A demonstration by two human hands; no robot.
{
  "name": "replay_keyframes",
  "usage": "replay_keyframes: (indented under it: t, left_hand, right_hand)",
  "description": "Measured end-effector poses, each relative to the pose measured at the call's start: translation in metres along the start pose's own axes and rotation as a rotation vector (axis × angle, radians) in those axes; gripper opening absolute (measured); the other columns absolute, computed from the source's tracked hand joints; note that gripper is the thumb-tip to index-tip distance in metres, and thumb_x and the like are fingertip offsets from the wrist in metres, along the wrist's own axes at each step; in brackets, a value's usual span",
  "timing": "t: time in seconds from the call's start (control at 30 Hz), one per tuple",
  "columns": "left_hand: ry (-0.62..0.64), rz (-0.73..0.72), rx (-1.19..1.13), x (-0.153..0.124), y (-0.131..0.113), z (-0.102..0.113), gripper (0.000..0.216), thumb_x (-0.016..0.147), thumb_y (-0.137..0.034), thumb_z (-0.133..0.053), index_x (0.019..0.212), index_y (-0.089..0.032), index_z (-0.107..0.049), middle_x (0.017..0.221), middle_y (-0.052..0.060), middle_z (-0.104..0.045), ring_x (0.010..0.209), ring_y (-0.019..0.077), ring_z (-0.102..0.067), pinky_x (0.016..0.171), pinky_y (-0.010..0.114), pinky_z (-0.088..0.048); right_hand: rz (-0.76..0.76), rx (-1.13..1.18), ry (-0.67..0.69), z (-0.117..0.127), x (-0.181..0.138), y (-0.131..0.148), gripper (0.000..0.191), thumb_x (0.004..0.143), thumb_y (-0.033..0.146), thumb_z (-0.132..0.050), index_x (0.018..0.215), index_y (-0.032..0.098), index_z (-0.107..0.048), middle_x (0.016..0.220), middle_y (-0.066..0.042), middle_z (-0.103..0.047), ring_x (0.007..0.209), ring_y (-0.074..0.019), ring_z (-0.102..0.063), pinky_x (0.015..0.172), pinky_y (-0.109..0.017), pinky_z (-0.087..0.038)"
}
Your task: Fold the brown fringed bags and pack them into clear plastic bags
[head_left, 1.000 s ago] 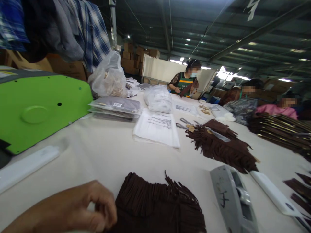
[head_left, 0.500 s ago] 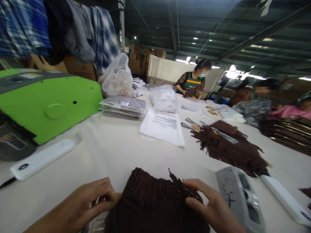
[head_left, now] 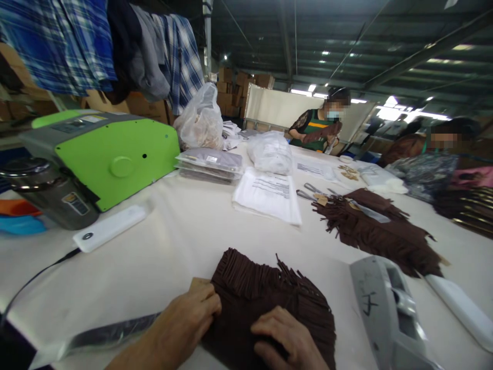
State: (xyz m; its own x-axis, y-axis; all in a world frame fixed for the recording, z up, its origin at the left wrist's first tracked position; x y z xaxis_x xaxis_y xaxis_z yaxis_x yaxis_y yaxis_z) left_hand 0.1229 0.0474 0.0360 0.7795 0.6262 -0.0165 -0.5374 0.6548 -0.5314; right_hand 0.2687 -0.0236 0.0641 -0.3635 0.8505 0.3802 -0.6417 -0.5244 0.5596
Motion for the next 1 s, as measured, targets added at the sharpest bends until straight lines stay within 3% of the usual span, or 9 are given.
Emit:
replay_keyframes:
  t: [0.13, 0.2, 0.3, 0.4, 0.6, 0.8, 0.9, 1.0]
  left_hand:
    - [0.094, -0.045, -0.178, 0.004, -0.033, -0.003, 0.041, 0.073, 0.001, -0.053, 0.103, -0.027, -0.058, 0.107, -0.001, -0.061, 0.096, 0.0155, -0.058, 0.085, 0.024, -0.045]
    - [0.051, -0.102, -0.301, 0.0, -0.041, 0.01, 0.048, 0.079, -0.004, -0.053, 0.118, -0.032, -0.054, 0.116, -0.002, -0.06, 0.101, 0.0137, -0.058, 0.089, 0.022, -0.044]
    - [-0.117, -0.026, -0.352, -0.011, -0.017, 0.038, 0.028, 0.092, -0.018, -0.046, 0.115, -0.031, -0.056, 0.107, -0.002, -0.063, 0.096, 0.0132, -0.06, 0.083, 0.021, -0.047]
    - [-0.251, 0.054, -0.215, -0.025, 0.011, 0.05, 0.019, 0.094, -0.023, -0.046, 0.106, -0.028, -0.059, 0.1, 0.0, -0.065, 0.094, 0.0158, -0.061, 0.082, 0.023, -0.049]
    - [-0.256, -0.125, 0.1, -0.036, -0.008, 0.008, 0.034, 0.083, -0.006, -0.047, 0.105, -0.029, -0.061, 0.101, 0.001, -0.068, 0.092, 0.018, -0.063, 0.086, 0.028, -0.051]
    - [-0.373, -0.031, 0.105, -0.026, 0.0, 0.013, 0.028, 0.086, -0.012, -0.046, 0.105, -0.027, -0.062, 0.102, 0.003, -0.067, 0.098, 0.0194, -0.062, 0.088, 0.03, -0.052]
    - [-0.318, -0.055, 0.083, -0.013, -0.001, 0.009, 0.029, 0.083, -0.009, -0.044, 0.096, -0.026, -0.064, 0.095, 0.004, -0.068, 0.093, 0.0202, -0.064, 0.084, 0.031, -0.055]
    - [-0.325, -0.142, 0.078, -0.01, -0.001, 0.005, 0.032, 0.082, -0.009, -0.045, 0.1, -0.029, -0.062, 0.095, 0.003, -0.069, 0.09, 0.0196, -0.067, 0.081, 0.029, -0.057]
  right_hand:
    - [-0.006, 0.038, -0.015, 0.004, -0.009, 0.0, 0.019, 0.087, 0.019, -0.063, 0.104, 0.024, -0.061, 0.093, -0.002, -0.072, 0.084, -0.0148, -0.068, 0.075, -0.022, -0.054]
    - [0.01, 0.037, -0.028, 0.007, -0.014, 0.002, 0.019, 0.088, 0.021, -0.062, 0.106, 0.024, -0.06, 0.093, -0.002, -0.072, 0.084, -0.0147, -0.068, 0.074, -0.022, -0.054]
    - [0.03, 0.033, -0.034, 0.005, -0.017, 0.009, 0.016, 0.09, 0.022, -0.06, 0.105, 0.025, -0.06, 0.09, -0.001, -0.072, 0.082, -0.0139, -0.068, 0.071, -0.021, -0.054]
    - [0.086, 0.01, -0.066, -0.001, -0.007, 0.024, 0.013, 0.09, 0.021, -0.059, 0.104, 0.024, -0.06, 0.09, -0.002, -0.072, 0.081, -0.0139, -0.067, 0.071, -0.023, -0.054]
    - [0.201, -0.23, -0.168, -0.021, 0.024, 0.056, 0.027, 0.089, 0.023, -0.058, 0.116, 0.023, -0.058, 0.112, -0.005, -0.07, 0.097, -0.0205, -0.064, 0.081, -0.032, -0.051]
    - [-0.188, -0.3, -0.192, -0.032, 0.029, 0.023, 0.017, 0.077, 0.022, -0.07, 0.092, 0.022, -0.063, 0.091, -0.003, -0.067, 0.085, -0.0231, -0.059, 0.077, -0.037, -0.046]
    - [-0.173, -0.463, -0.185, -0.045, 0.037, 0.02, 0.009, 0.075, 0.018, -0.069, 0.075, 0.021, -0.061, 0.079, -0.003, -0.063, 0.078, -0.0229, -0.057, 0.07, -0.036, -0.045]
    - [-0.138, -0.584, -0.238, -0.049, 0.044, 0.015, 0.012, 0.078, 0.016, -0.064, 0.069, 0.02, -0.058, 0.072, -0.002, -0.061, 0.071, -0.0206, -0.056, 0.066, -0.034, -0.043]
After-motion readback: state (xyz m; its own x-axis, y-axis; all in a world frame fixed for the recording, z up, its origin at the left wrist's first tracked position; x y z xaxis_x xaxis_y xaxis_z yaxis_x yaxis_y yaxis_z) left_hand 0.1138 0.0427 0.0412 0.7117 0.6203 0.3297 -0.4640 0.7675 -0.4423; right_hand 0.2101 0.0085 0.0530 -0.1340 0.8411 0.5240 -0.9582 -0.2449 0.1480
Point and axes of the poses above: each hand's wrist, its own x-axis towards the middle knuckle, its own z-axis out of the back of the hand, y = z × x, the point moved 9 cm from there along x, towards the middle knuckle
